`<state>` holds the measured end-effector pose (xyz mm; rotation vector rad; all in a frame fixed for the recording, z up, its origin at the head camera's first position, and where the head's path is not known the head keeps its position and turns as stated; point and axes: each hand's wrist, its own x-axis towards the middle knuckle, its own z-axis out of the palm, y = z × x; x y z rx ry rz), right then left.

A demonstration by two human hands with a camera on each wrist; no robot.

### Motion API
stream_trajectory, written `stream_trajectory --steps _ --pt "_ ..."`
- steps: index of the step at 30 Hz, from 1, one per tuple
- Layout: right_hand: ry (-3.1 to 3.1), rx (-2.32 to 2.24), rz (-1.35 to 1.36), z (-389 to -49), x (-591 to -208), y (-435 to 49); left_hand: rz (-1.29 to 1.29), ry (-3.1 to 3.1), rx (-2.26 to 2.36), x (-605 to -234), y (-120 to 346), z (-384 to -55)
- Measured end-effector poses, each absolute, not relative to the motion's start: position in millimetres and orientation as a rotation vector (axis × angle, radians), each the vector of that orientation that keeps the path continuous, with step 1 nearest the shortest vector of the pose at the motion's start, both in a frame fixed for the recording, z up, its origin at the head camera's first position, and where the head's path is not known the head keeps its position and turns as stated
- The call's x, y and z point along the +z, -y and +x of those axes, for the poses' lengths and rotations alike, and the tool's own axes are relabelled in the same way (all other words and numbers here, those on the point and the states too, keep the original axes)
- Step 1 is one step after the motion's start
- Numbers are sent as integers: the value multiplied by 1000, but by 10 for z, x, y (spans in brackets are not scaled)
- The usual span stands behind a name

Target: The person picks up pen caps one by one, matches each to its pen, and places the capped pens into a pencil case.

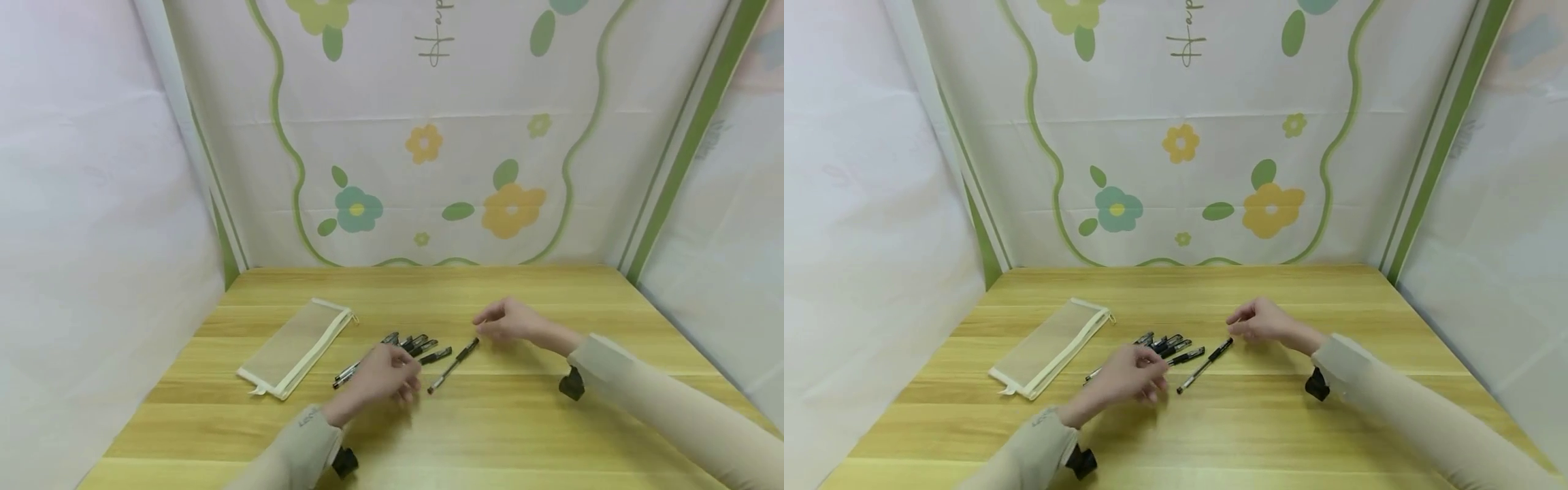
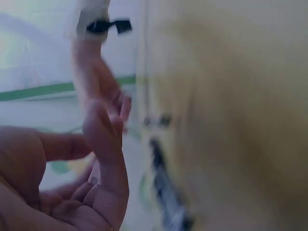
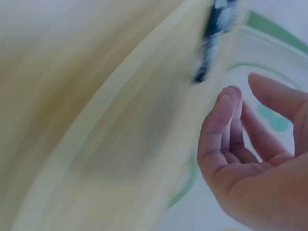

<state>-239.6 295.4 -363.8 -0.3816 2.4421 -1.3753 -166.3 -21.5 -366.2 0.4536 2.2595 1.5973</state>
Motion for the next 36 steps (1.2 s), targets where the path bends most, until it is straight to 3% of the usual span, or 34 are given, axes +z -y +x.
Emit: stream_trajectory --steps 4,13,25,36 --pt "-2410 -1468 -354 -2228 -3543 -2863 693 -2732 1324 -3458 569 -1849" --pt "-2275 -1595 -358 -1976 -3552 -2680 709 -3051 603 -3227 1178 -2137" --pt "-2197 -1632 -405 -1918 -3643 -2664 619 -2751 1092 -3388 1880 -2443" --pt "-2171 -1616 -404 -1923 -3645 -2708 528 -2698 1080 -3530 1985 -2428"
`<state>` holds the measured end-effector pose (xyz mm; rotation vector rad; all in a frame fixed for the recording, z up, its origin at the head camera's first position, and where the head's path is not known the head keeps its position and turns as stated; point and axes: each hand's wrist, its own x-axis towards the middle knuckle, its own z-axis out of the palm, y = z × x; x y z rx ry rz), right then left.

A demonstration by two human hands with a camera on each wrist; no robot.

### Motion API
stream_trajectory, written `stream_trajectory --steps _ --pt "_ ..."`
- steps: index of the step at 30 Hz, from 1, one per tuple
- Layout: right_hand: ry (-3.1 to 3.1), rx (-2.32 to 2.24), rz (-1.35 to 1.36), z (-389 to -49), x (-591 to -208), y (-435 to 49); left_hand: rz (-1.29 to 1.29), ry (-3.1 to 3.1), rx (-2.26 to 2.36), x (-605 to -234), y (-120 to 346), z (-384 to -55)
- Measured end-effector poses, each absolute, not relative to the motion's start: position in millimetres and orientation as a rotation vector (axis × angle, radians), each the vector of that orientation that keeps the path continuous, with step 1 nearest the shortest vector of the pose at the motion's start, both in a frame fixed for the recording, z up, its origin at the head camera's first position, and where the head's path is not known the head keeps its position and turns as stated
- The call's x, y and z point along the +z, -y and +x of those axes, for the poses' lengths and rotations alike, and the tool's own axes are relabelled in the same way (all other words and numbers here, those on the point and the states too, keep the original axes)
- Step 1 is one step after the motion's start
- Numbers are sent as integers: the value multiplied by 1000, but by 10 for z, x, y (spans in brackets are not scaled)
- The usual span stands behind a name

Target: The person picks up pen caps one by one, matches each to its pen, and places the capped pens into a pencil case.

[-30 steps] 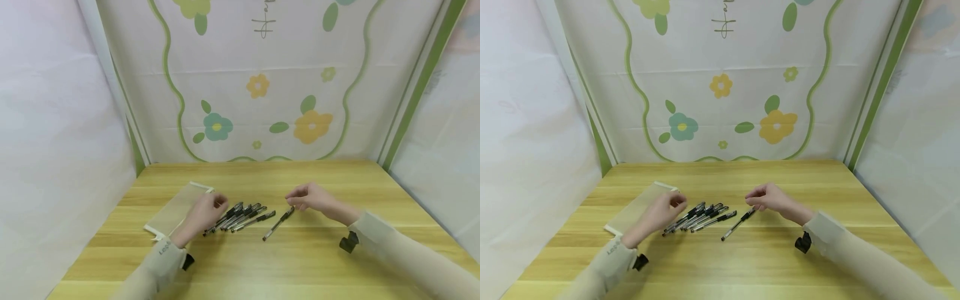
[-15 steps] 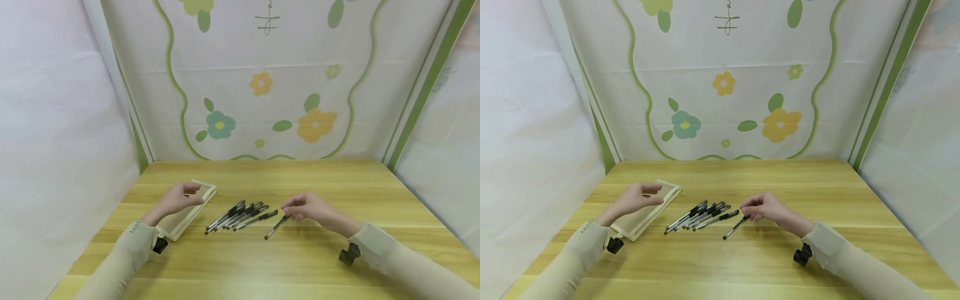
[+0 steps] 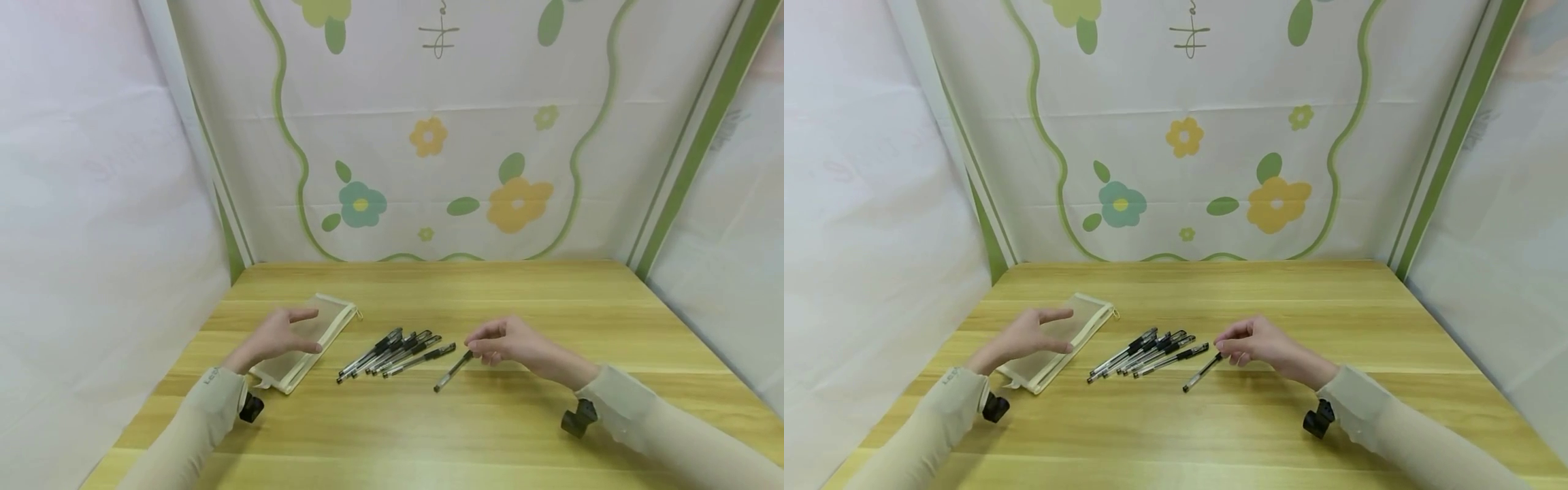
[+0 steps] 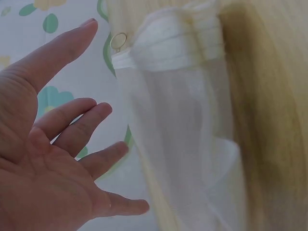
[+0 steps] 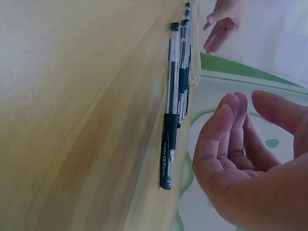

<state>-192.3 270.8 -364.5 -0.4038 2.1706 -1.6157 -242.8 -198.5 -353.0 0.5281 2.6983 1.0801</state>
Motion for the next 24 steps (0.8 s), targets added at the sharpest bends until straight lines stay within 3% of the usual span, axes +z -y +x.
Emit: stream_trajectory --steps 12,24 --pt "-2130 -1634 -393 -1929 -3660 -2700 475 -2696 1030 -3689 2022 -2350" --pt "-2096 -1634 -392 -1926 -3662 -2688 602 -2692 904 -3755 2046 -2324"
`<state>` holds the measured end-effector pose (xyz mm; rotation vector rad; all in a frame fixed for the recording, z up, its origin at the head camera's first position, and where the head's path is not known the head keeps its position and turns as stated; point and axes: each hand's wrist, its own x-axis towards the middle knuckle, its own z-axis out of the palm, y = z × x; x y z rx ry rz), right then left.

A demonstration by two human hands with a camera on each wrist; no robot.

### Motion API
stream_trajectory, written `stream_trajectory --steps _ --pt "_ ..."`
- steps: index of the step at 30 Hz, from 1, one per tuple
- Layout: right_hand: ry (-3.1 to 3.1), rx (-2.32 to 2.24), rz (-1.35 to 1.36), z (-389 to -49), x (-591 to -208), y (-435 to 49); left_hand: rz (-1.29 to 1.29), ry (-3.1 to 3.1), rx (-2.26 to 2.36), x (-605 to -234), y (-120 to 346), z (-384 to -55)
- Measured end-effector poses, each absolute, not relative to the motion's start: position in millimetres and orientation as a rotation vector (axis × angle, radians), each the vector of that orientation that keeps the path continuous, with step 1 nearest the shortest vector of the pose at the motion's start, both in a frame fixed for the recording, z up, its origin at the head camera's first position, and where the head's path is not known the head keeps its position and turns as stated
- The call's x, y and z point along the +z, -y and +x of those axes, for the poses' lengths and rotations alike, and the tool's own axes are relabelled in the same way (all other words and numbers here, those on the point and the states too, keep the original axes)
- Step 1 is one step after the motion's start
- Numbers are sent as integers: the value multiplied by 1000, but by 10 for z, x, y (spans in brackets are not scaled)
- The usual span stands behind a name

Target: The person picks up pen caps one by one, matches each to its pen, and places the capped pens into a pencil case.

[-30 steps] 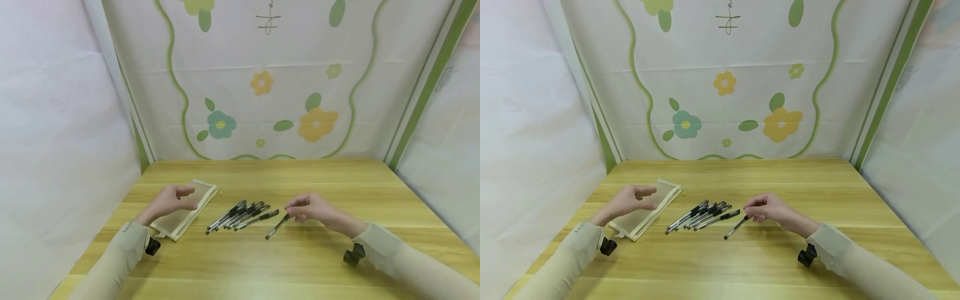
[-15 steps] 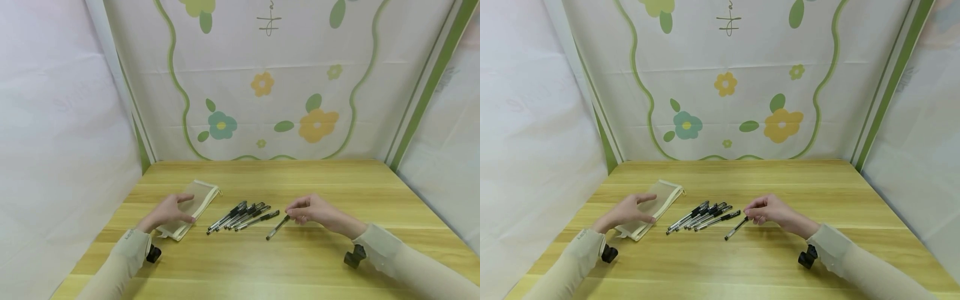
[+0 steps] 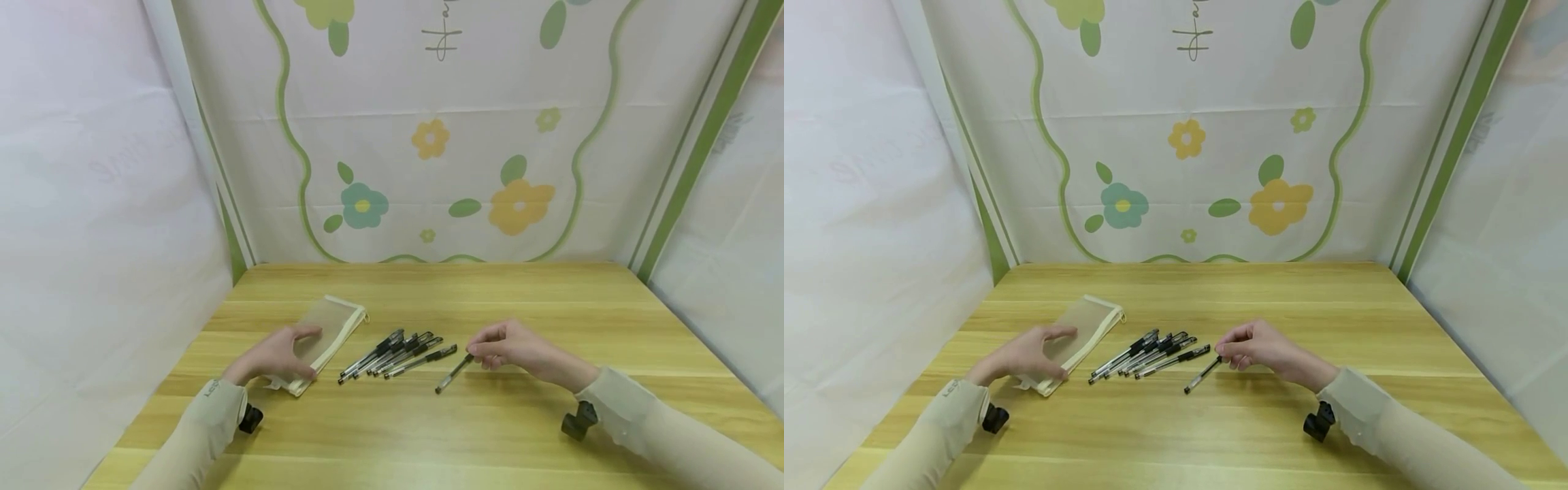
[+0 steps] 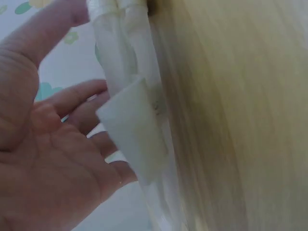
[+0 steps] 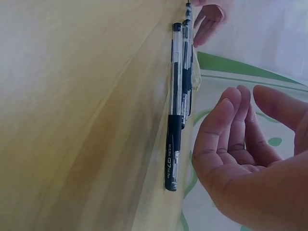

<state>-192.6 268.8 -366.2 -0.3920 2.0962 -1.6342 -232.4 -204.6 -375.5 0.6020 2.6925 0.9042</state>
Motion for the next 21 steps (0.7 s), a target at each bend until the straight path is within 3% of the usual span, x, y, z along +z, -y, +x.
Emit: stream_trajectory --steps 21 --pt "-2005 -1659 -446 -1954 -3684 -2725 805 -2407 1013 -3718 2153 -2347"
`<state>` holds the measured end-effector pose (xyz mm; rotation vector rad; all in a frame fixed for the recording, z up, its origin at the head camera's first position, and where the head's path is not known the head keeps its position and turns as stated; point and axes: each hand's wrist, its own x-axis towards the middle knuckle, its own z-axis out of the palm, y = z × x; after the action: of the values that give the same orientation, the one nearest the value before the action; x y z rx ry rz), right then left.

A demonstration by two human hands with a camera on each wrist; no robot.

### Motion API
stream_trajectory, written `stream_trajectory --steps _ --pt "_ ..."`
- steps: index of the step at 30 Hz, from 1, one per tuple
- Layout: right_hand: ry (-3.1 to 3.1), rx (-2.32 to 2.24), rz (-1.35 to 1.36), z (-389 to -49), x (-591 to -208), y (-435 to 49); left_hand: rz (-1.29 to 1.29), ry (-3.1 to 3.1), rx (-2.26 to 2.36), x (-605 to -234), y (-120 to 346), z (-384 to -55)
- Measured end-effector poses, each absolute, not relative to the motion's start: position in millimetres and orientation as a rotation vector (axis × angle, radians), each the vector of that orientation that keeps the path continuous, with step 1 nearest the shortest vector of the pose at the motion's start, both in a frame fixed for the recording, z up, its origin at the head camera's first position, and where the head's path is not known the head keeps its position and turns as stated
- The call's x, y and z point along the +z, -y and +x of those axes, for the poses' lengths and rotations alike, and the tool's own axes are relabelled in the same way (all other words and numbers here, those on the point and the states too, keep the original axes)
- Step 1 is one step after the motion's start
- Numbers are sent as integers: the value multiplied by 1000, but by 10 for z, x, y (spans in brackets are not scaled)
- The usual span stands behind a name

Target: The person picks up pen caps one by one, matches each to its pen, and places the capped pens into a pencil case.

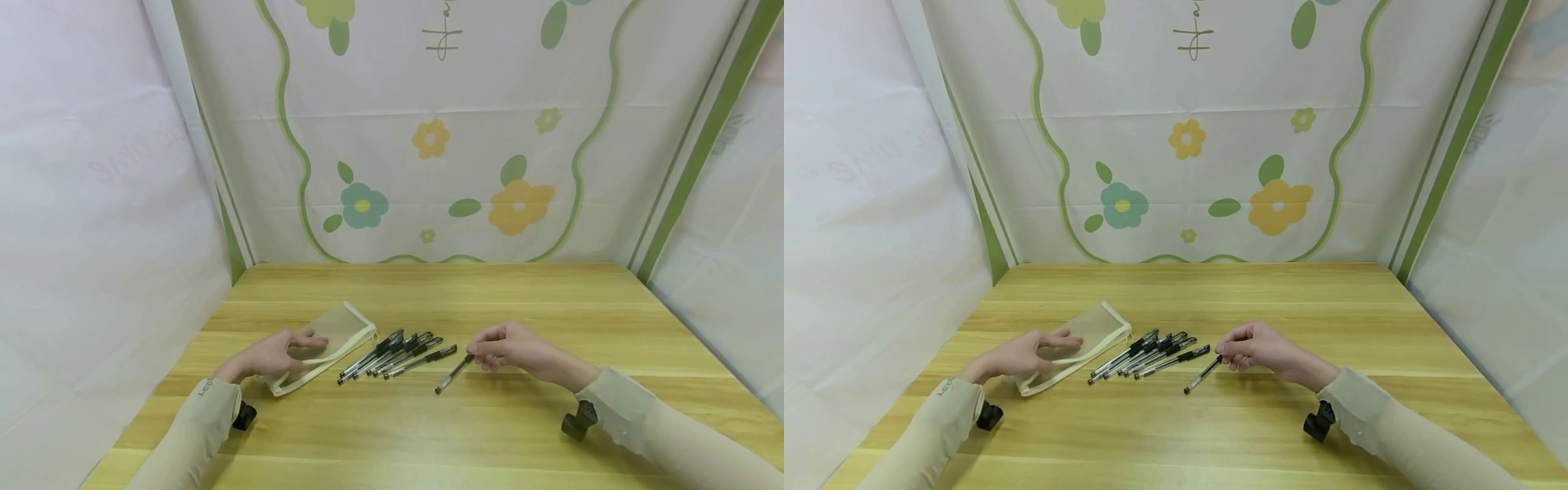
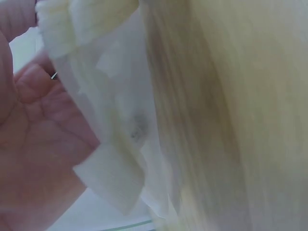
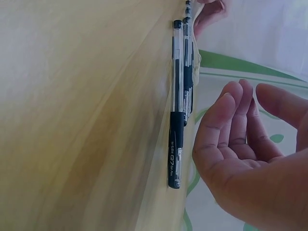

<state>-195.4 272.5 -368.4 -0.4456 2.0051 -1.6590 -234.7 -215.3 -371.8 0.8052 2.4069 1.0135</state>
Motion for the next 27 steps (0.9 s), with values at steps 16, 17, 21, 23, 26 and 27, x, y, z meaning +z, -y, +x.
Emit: stream_trajectory --steps 16,17,21,23,26,27 --pt "-1954 -1655 -458 -1961 -3702 -2742 819 -2499 1032 -3748 2174 -2355" --pt "-1954 -1655 -456 -1960 -3703 -2741 817 -2501 1041 -3749 2177 -2352" --pt "-1958 -1650 -457 -1956 -3706 -2737 800 -2509 1092 -3767 2204 -2355" --pt "-1960 -1645 -458 -1952 -3706 -2737 803 -2517 1114 -3773 2218 -2361" --pt "-1962 -1642 -458 -1950 -3709 -2731 808 -2527 1140 -3778 2232 -2368" --pt "-1962 -1642 -457 -1947 -3710 -2726 809 -2531 1148 -3777 2235 -2367"
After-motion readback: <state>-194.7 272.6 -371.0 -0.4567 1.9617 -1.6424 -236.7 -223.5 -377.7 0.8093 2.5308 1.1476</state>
